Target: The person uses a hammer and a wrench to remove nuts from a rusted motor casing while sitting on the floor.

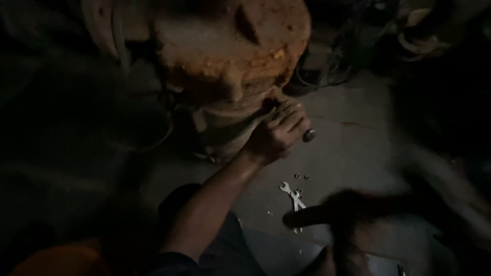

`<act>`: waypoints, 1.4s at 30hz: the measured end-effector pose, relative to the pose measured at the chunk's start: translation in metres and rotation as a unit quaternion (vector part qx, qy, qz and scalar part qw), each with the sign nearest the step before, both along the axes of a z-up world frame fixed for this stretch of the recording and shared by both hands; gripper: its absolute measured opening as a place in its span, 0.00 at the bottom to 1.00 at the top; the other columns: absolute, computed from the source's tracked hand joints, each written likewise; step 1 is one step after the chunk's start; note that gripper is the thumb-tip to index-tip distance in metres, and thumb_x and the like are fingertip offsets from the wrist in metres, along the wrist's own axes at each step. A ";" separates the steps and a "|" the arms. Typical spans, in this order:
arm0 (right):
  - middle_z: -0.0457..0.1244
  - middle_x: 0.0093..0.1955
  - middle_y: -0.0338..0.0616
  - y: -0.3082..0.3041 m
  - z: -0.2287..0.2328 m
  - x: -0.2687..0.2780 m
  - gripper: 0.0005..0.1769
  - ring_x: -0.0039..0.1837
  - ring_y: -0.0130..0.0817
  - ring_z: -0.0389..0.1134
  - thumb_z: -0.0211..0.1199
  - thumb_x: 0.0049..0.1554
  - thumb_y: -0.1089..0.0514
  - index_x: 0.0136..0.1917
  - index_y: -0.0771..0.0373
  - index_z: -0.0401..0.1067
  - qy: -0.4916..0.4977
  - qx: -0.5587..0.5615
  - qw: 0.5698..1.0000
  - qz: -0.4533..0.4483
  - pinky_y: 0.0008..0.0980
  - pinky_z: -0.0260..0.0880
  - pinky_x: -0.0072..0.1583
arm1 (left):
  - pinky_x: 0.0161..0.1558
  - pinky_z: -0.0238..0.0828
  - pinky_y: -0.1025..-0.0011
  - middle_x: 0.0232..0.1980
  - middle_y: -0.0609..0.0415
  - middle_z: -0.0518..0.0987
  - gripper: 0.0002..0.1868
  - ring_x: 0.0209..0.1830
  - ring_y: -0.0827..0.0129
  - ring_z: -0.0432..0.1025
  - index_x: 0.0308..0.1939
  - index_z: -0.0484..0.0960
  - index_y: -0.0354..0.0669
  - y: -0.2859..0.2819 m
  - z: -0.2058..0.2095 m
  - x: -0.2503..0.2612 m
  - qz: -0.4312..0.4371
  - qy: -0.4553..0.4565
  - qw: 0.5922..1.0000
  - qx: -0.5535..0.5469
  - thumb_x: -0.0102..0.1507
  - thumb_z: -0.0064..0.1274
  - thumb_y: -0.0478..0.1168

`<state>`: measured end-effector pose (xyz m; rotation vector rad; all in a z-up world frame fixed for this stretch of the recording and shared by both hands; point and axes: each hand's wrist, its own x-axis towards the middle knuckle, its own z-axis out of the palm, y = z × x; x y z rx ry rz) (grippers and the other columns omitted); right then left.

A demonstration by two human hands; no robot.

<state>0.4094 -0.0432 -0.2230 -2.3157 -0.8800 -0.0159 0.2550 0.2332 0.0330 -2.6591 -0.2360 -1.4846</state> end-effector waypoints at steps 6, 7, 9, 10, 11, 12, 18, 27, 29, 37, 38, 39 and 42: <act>0.68 0.43 0.45 -0.059 -0.093 -0.043 0.06 0.43 0.45 0.70 0.58 0.71 0.50 0.52 0.46 0.74 -0.212 -0.187 0.932 -0.229 0.44 0.68 0.43 | 0.71 0.70 0.53 0.60 0.38 0.77 0.14 0.68 0.45 0.71 0.56 0.76 0.34 0.009 -0.011 0.003 -0.001 0.019 1.000 0.001 0.67 0.56 0.30; 0.68 0.42 0.45 -0.053 -0.073 -0.042 0.05 0.43 0.44 0.70 0.59 0.69 0.52 0.50 0.50 0.74 -0.186 -0.154 0.954 -0.179 0.43 0.68 0.43 | 0.72 0.71 0.53 0.60 0.39 0.77 0.13 0.69 0.45 0.71 0.56 0.77 0.34 0.011 -0.015 0.005 0.008 0.030 1.000 0.006 0.67 0.55 0.30; 0.68 0.40 0.45 -0.012 -0.004 -0.024 0.06 0.41 0.40 0.69 0.61 0.64 0.54 0.48 0.57 0.73 -0.027 -0.010 1.000 -0.005 0.40 0.69 0.42 | 0.71 0.71 0.52 0.61 0.41 0.77 0.13 0.70 0.46 0.71 0.57 0.78 0.37 0.011 -0.023 0.012 0.004 0.040 0.999 0.018 0.68 0.54 0.32; 0.67 0.39 0.45 0.010 0.042 -0.011 0.07 0.41 0.38 0.69 0.61 0.62 0.55 0.47 0.60 0.73 0.093 0.095 0.987 0.092 0.38 0.69 0.42 | 0.69 0.71 0.52 0.62 0.41 0.76 0.13 0.70 0.46 0.70 0.58 0.79 0.39 0.012 -0.026 0.016 -0.009 0.038 0.999 0.025 0.69 0.54 0.33; 0.67 0.38 0.45 0.031 0.087 -0.007 0.08 0.40 0.36 0.69 0.62 0.60 0.56 0.45 0.64 0.73 0.191 0.178 0.951 0.163 0.37 0.69 0.42 | 0.67 0.71 0.52 0.64 0.42 0.76 0.14 0.70 0.47 0.70 0.59 0.79 0.41 0.018 -0.030 0.017 -0.018 0.039 0.998 0.037 0.69 0.53 0.35; 0.67 0.37 0.45 0.050 0.128 -0.005 0.09 0.40 0.34 0.68 0.63 0.57 0.58 0.44 0.67 0.73 0.258 0.237 0.910 0.220 0.36 0.69 0.42 | 0.65 0.71 0.51 0.65 0.43 0.76 0.14 0.70 0.47 0.70 0.60 0.80 0.43 0.024 -0.033 0.017 -0.027 0.039 0.998 0.048 0.69 0.53 0.36; 0.66 0.35 0.43 0.041 0.230 0.002 0.09 0.35 0.29 0.67 0.59 0.60 0.59 0.40 0.65 0.70 0.221 0.413 0.835 0.290 0.32 0.68 0.38 | 0.67 0.71 0.52 0.64 0.40 0.77 0.13 0.70 0.47 0.71 0.58 0.80 0.38 0.011 -0.038 0.021 -0.028 0.055 0.995 0.080 0.68 0.53 0.32; 0.60 0.34 0.43 0.021 0.220 0.027 0.14 0.34 0.31 0.59 0.61 0.66 0.57 0.42 0.65 0.66 0.303 0.491 0.766 0.282 0.34 0.61 0.37 | 0.68 0.73 0.56 0.62 0.37 0.79 0.15 0.70 0.47 0.72 0.57 0.80 0.31 -0.024 -0.017 -0.001 0.012 0.009 0.999 -0.039 0.66 0.51 0.24; 0.59 0.34 0.43 0.011 0.204 0.031 0.14 0.35 0.32 0.59 0.60 0.67 0.57 0.43 0.66 0.65 0.351 0.502 0.735 0.291 0.35 0.61 0.38 | 0.70 0.74 0.56 0.61 0.37 0.79 0.20 0.69 0.48 0.72 0.59 0.80 0.29 -0.021 -0.017 -0.003 0.013 0.010 0.999 -0.039 0.63 0.49 0.22; 0.58 0.36 0.42 0.015 0.100 -0.003 0.14 0.39 0.36 0.58 0.58 0.70 0.57 0.46 0.67 0.63 0.520 0.501 0.598 0.348 0.37 0.59 0.42 | 0.65 0.70 0.51 0.62 0.38 0.80 0.20 0.66 0.47 0.72 0.58 0.83 0.34 -0.010 -0.007 -0.005 -0.035 0.013 0.999 0.001 0.61 0.54 0.30; 0.57 0.36 0.42 0.007 0.097 -0.009 0.14 0.40 0.36 0.58 0.58 0.71 0.57 0.47 0.67 0.63 0.520 0.496 0.610 0.333 0.37 0.59 0.42 | 0.63 0.69 0.52 0.63 0.36 0.80 0.23 0.66 0.46 0.72 0.59 0.83 0.33 -0.013 -0.013 -0.006 -0.041 0.026 0.999 -0.001 0.59 0.54 0.30; 0.57 0.37 0.42 0.017 0.104 0.000 0.14 0.40 0.37 0.57 0.58 0.71 0.57 0.47 0.67 0.63 0.498 0.497 0.627 0.334 0.37 0.59 0.43 | 0.66 0.69 0.52 0.62 0.38 0.80 0.19 0.66 0.47 0.72 0.58 0.83 0.33 -0.012 -0.015 0.000 -0.040 0.017 0.999 0.005 0.62 0.54 0.30; 0.59 0.39 0.42 0.040 0.144 -0.006 0.13 0.38 0.34 0.59 0.62 0.64 0.56 0.53 0.65 0.64 0.385 0.496 0.703 0.333 0.36 0.63 0.39 | 0.72 0.69 0.53 0.61 0.41 0.80 0.13 0.67 0.49 0.72 0.56 0.82 0.34 0.000 -0.011 0.005 -0.017 -0.006 0.999 0.033 0.68 0.55 0.30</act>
